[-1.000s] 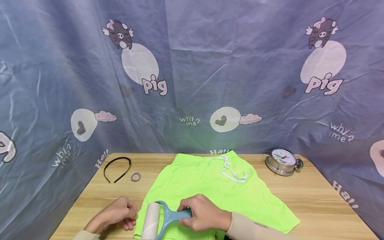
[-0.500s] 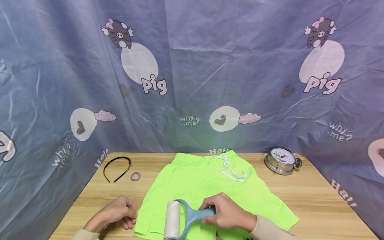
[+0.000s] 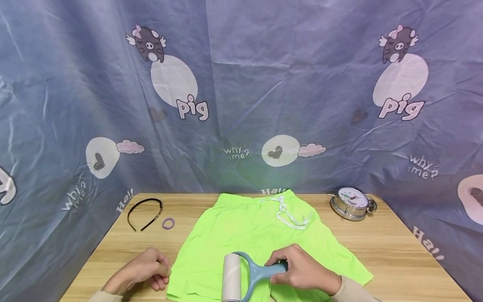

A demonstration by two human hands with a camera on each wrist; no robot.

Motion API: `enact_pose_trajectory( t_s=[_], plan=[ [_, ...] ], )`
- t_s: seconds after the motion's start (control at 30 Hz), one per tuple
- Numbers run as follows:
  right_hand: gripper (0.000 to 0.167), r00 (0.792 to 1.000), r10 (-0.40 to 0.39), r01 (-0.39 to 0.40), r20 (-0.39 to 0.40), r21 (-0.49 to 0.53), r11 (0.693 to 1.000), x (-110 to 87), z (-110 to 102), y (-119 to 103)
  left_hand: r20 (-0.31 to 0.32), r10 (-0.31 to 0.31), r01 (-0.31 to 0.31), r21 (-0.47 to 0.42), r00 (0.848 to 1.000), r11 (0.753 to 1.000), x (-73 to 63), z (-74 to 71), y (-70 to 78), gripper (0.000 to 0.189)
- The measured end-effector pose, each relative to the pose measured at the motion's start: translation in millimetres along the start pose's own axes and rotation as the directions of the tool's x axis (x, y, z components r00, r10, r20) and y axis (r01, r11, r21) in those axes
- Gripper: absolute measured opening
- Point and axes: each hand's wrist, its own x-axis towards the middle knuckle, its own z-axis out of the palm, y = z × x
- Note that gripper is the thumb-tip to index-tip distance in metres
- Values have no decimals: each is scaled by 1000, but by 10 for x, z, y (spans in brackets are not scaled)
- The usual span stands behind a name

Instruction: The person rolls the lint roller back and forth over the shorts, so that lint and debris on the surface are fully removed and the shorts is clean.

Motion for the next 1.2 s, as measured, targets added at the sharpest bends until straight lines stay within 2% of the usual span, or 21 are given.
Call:
enact_pose_trajectory(
  t_s=[0.5, 0.67, 1.2],
  plan=[
    [18, 999, 20, -21, -36, -8, 1000, -269, -199, 72, 4, -10, 10, 3, 1000, 1000, 8, -15, 0, 12],
    [20, 999, -4, 3, -46, -25, 1000, -355, -267, 128, 4, -11, 11, 2, 1000, 1000, 6, -12, -5, 12],
    [21, 999, 42, -41, -7, 25, 999, -598, -540, 242, -1, -28, 28, 13, 1000, 1000, 7, -5, -1, 12]
  ],
)
